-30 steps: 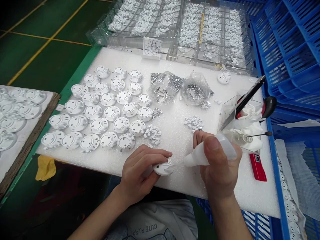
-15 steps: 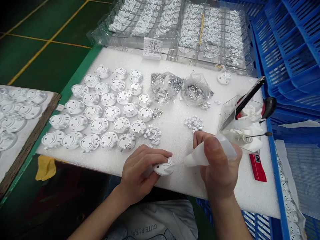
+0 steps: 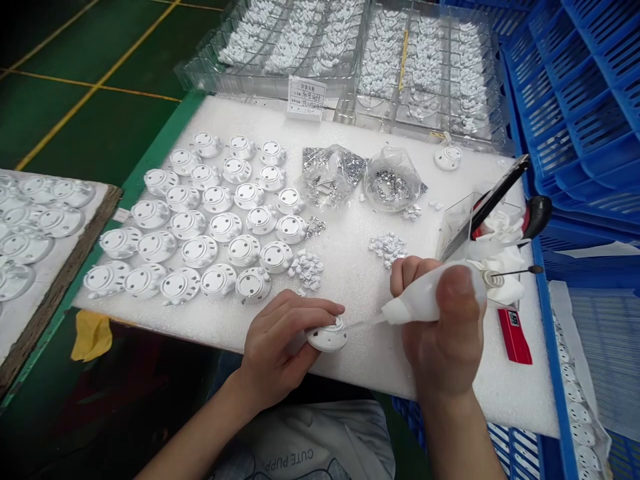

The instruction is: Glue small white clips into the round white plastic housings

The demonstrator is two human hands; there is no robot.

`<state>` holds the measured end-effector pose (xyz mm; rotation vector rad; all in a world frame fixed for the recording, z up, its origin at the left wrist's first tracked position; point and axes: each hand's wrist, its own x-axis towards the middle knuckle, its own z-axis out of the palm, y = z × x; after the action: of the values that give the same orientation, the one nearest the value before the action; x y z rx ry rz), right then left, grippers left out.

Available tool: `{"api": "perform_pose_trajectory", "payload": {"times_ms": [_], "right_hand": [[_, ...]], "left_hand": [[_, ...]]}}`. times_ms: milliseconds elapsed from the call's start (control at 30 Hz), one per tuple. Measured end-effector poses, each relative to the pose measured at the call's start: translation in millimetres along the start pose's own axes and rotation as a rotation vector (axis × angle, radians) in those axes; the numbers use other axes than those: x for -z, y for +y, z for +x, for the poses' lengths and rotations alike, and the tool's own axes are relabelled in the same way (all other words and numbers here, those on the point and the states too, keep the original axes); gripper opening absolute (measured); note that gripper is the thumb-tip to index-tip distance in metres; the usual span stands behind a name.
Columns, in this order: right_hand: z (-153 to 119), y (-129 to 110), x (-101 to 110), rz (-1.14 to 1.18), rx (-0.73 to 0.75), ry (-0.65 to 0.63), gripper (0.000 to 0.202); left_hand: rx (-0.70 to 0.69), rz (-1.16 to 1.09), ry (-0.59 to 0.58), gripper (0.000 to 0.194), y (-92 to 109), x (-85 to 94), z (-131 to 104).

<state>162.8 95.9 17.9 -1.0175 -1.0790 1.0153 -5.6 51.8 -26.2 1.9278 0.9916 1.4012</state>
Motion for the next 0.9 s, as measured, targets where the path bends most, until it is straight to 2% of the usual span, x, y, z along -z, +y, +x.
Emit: {"api": "perform_pose_trajectory", "payload": {"times_ms": [100,200,300,400,600,900], "right_hand": [[5.9,-3.4,4.7,0.081,-0.127,-0.108,0.064],[8.1,-5.4,9.2,0.131,-0.204,-0.171,0.05],[5.7,-2.7,12.1,0.096,-0.175,-0.162,0.036],[2.9,2.4,12.8,0.048,-0.163,-0.173,0.031],[2.3,4.3,9.7,0.026,-0.138,-0.14,0.031],[-0.8,6.8,8.9,-0.015,-0.132,-0.062,0.031]], "left_hand": [[0.004,0.001,-0.001,0.014,0.2,0.3,0.0],[0.008,0.009,-0.003,0.014,0.3,0.8,-0.1],[-0.003,0.006,0.019,0.013,-0.1,0.8,-0.5],[-0.032,-0.012,0.063,0.01,-0.6,0.7,-1.0],[-0.06,-0.059,0.111,0.006,0.1,1.4,-1.0],[-0.059,-0.05,0.095,0.007,-0.8,0.7,-2.2]]}}
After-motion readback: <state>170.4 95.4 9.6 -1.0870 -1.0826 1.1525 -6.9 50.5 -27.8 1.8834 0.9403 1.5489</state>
